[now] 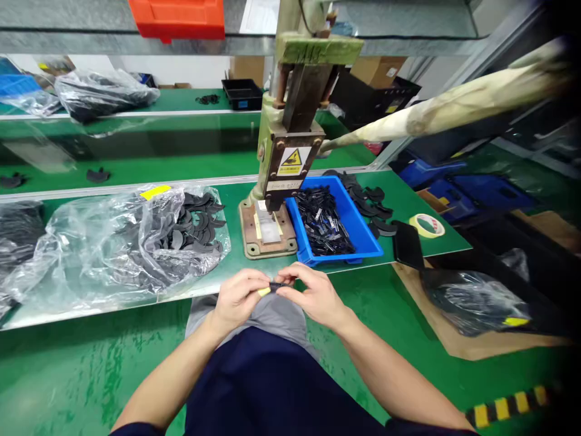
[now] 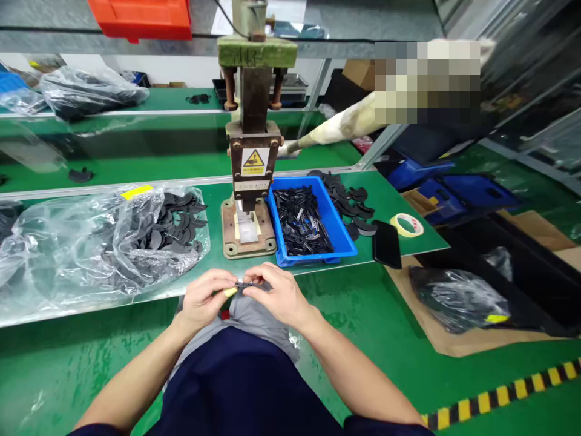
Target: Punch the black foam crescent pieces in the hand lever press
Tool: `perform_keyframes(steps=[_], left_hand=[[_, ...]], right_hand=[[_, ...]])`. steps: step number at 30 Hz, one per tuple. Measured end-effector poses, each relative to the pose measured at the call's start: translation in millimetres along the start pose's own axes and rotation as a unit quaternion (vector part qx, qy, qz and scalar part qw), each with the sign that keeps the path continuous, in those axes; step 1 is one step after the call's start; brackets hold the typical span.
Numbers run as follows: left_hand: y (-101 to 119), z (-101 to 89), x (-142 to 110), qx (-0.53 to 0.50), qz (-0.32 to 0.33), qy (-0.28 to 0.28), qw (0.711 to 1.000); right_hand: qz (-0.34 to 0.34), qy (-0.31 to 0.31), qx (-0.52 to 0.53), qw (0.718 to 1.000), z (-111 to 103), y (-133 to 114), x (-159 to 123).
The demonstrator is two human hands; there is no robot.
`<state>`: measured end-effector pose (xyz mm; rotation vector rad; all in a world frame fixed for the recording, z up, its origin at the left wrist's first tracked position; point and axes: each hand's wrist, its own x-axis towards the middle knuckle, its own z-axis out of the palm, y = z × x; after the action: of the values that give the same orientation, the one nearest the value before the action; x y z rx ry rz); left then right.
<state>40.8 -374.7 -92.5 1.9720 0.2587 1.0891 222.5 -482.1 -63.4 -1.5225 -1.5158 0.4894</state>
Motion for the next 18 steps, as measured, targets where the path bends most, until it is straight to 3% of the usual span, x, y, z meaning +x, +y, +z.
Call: perform_keyframes(steps=[3,18], left_hand=[[-4.6,2.4,-8.9,0.008,0.042,0.028,0.999],[-8.3,8.6,-26.2,0.034,0.024,0.022,0.999]], right_hand=[[-0.001,0.02,0.009,1.0,8.9,5.4,-7.1],[-0.084,0.08,0.023,0.993,24.0,17.1,-20.3]])
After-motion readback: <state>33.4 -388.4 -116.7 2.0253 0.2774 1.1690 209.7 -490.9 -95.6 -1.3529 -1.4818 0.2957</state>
